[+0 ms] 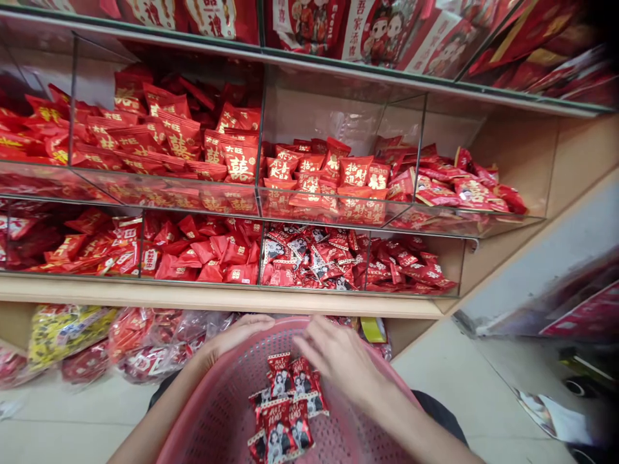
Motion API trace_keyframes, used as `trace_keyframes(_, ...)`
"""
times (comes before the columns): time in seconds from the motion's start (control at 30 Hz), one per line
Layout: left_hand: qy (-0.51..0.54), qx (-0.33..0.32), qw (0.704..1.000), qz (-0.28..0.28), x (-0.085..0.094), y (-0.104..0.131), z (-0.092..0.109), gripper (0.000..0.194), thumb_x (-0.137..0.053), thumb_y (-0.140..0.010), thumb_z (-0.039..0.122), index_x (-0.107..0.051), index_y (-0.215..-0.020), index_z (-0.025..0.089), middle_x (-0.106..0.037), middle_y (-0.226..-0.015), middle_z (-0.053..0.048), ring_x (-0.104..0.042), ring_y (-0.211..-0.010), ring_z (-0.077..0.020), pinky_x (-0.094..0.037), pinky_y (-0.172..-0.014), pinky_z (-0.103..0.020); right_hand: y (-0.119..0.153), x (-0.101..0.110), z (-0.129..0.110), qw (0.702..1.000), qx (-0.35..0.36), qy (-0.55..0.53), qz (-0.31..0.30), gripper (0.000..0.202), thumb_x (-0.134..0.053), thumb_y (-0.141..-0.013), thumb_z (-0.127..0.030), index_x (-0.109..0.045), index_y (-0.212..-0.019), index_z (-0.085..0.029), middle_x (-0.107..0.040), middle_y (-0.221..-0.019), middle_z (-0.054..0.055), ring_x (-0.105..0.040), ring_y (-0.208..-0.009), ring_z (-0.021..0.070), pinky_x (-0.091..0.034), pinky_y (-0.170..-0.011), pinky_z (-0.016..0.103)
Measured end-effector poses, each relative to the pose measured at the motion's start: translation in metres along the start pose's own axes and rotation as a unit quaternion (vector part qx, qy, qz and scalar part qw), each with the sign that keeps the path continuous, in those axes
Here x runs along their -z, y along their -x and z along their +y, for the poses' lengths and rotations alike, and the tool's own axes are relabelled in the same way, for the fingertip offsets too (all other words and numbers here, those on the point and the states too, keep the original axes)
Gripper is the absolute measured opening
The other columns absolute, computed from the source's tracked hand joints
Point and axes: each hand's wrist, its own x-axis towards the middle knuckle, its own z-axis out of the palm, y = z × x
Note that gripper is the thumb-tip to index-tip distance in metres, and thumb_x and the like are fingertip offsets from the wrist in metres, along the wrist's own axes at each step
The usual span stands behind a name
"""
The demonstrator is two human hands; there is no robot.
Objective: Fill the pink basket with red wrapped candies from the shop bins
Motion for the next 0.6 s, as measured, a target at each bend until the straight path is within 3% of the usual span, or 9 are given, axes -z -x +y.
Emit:
trace_keyframes(0.1, -0.004, -0.001, 1.000, -0.003, 0.002, -0.002, -0.004, 0.026, -0.058, -0.072, 0.042, -0.069, -0.087, 0.023, -0.068, -0.099, -0.001, -0.055, -0.098, -0.0253, -0.036, -0.091, -0.031, -0.016, 0.016, 0.031, 0.994, -0.058, 0.010, 0.096, 0.020, -0.038, -0.090, -0.030, -0.049, -0.079, -0.018, -0.054, -0.076, 0.002, -0.052, -0.061, 0.0121, -0.038, -0.055, 0.023)
trace_keyframes(0.2, -0.016, 0.002, 1.000, 0.005, 0.002, -0.003, -0.005, 0.026, -0.059, -0.072, 0.042, -0.069, -0.088, 0.024, -0.067, -0.101, -0.001, -0.054, -0.101, -0.0256, -0.035, -0.092, -0.031, -0.034, 0.023, 0.054, 0.982, -0.082, 0.070, 0.156, 0.011, -0.042, -0.088, -0.025, -0.050, -0.090, -0.019, -0.055, -0.090, 0.006, -0.054, -0.076, 0.0159, -0.039, -0.056, 0.024)
trace_keyframes(0.37, 0.007, 0.027, 0.999, 0.020, 0.000, -0.003, -0.004, 0.031, -0.060, -0.069, 0.044, -0.069, -0.090, 0.023, -0.068, -0.100, -0.002, -0.054, -0.102, -0.0270, -0.035, -0.092, -0.033, -0.062, 0.016, 0.076, 0.970, -0.066, 0.182, 0.148, 0.027, -0.043, -0.082, -0.015, -0.047, -0.109, -0.021, -0.048, -0.115, 0.011, -0.049, -0.092, 0.0219, -0.044, -0.063, 0.029)
trace_keyframes(0.6, -0.007, 0.026, 0.999, 0.020, 0.001, 0.001, -0.002, 0.028, -0.060, -0.070, 0.045, -0.069, -0.088, 0.026, -0.068, -0.099, -0.001, -0.054, -0.101, -0.0263, -0.037, -0.091, -0.033, -0.074, 0.008, 0.086, 0.974, -0.041, 0.143, 0.174, 0.025, -0.038, -0.087, -0.018, -0.052, -0.108, -0.020, -0.052, -0.110, 0.009, -0.051, -0.093, 0.0201, -0.046, -0.072, 0.030)
